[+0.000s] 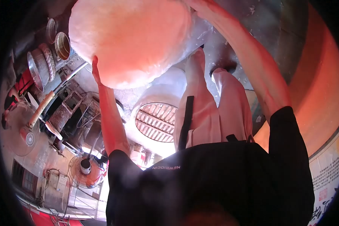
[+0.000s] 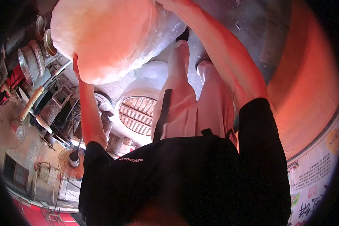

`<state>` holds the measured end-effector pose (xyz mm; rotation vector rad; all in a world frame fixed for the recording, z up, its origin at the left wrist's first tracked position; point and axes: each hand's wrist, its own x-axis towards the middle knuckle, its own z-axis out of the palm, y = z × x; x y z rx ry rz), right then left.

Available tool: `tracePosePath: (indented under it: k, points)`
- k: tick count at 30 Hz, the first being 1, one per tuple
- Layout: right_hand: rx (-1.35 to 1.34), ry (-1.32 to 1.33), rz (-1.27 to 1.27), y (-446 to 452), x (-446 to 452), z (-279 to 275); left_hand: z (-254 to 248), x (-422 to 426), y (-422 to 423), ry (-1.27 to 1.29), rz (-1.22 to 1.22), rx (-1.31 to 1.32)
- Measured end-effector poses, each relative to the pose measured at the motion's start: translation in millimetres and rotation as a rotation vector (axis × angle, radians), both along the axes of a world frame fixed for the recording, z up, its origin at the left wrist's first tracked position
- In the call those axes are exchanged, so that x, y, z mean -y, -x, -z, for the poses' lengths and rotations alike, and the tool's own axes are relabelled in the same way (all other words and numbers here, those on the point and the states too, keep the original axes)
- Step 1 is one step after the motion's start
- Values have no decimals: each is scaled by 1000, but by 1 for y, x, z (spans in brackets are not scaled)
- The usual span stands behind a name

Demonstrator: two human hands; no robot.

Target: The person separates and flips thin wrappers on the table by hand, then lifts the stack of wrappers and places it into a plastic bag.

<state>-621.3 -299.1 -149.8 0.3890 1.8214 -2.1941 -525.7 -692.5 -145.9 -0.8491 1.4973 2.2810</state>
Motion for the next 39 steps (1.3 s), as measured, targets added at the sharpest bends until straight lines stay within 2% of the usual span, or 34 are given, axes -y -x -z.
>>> tracePosePath:
  k: [2,3,5,8,11,14,17,20,23,26,29,32,34,36,38,39]
  points:
    - [-83,123,22,-8,-2,3,-1,4,-4,-253,21,24]
    - [-116,61,-4,-10,-3,-1,-4,5,-6,-375,31,44]
    - [-192,-62,-53,-5,-10,-10,-5,3,-10,-340,-26,10]
    - [-118,-634,-269,-1,-16,-35,-4,-3,-19,-245,-128,-55]
    - [-404,366,-163,-3,-7,-6,3,-15,-28,-204,-184,-76]
    - [-416,312,-207,-6,-10,-13,8,-25,-37,-164,-216,-79]
    - [-355,381,-204,4,-8,10,17,-35,-39,-128,-232,-77]
    - [-205,345,-208,6,-8,21,21,-38,-38,-105,-238,-74]
    - [-79,193,-184,11,-6,53,19,-38,-40,-86,-239,-71]
    - [-60,376,-5,-24,-14,27,18,-35,-42,-76,-253,-69]
    - [-84,375,246,-43,21,49,21,-37,-46,-60,-257,-70]
    - [114,607,152,-44,16,55,26,-34,-46,-52,-263,-74]
    - [253,350,48,-51,-11,44,28,-31,-48,-39,-269,-70]
    - [373,216,55,-62,-44,85,32,-29,-59,2,-295,-76]
    - [260,-267,130,-85,-58,60,52,-39,-87,111,-309,-71]
    - [280,-360,66,-96,-51,64,63,-52,-111,152,-317,-41]
